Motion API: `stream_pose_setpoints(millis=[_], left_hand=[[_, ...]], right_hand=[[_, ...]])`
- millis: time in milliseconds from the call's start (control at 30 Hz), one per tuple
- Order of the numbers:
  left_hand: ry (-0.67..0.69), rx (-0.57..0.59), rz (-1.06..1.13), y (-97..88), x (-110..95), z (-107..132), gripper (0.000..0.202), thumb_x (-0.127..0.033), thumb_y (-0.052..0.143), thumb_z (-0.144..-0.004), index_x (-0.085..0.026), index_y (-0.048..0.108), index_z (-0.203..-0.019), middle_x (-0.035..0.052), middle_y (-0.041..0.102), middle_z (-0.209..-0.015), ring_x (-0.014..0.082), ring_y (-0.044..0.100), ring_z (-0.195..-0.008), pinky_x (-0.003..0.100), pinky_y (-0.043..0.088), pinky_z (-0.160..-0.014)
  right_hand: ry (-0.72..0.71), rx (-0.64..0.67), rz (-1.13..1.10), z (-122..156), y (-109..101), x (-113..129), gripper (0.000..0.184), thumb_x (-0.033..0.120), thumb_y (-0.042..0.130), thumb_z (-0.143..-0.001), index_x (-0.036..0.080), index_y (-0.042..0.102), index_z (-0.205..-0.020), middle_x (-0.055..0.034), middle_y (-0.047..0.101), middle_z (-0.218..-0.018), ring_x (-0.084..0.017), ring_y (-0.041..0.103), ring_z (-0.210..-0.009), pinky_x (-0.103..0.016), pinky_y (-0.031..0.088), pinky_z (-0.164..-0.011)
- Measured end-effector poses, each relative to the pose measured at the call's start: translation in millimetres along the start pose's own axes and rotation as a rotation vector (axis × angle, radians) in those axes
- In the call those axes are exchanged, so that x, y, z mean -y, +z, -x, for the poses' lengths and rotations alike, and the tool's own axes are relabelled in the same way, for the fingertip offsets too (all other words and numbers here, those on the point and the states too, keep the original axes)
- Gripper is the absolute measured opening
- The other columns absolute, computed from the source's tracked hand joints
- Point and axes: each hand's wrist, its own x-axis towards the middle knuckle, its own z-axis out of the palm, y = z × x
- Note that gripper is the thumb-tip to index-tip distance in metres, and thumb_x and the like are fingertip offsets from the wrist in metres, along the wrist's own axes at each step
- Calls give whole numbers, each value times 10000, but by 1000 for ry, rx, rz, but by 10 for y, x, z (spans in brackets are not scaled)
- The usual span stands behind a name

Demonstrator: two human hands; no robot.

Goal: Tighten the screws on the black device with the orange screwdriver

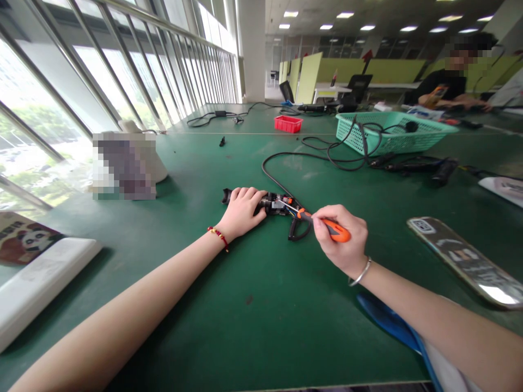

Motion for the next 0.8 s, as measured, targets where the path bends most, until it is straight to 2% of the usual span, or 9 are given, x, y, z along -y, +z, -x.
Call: stream_pose_setpoints(millis=[433,533,600,700,800], left_hand=[[0,-6,9,6,1,1,398,-320,407,-868,-183,531,-1221,93,596,-1104,263,495,-1068,452,305,-1016],[3,-10,8,7,6,3,400,-323,413,-868,-178,529,-1223,93,597,-1109,261,497,-1069,450,304,-1018],[6,-14,11,5,8,4,403,-323,425,-863,-176,530,-1223,92,598,-1107,260,499,-1069,449,304,-1020],[1,-25,18,-5,4,3,401,-313,447,-848,-178,537,-1214,84,603,-1086,252,510,-1058,431,319,-1013],[-15,-45,29,-18,-4,5,387,-307,477,-826,-179,554,-1183,78,610,-1052,251,521,-1025,410,359,-973]], right_hand=[[38,51,-6,18,18,-13,73,199,585,-802,215,561,-735,22,634,-652,-106,575,-548,-226,458,-523],[78,49,-35,33,28,-13,59,197,611,-784,220,558,-796,39,595,-637,-101,556,-529,-226,466,-518],[104,13,-96,44,48,-22,201,182,639,-757,224,548,-931,48,565,-666,-108,569,-556,-232,492,-535],[68,-71,-158,51,85,-50,446,146,667,-720,227,489,-1121,0,573,-853,-141,614,-718,-282,547,-647],[-26,-104,-144,36,92,-67,479,129,668,-716,235,492,-1149,-44,577,-965,-175,612,-841,-326,554,-712]])
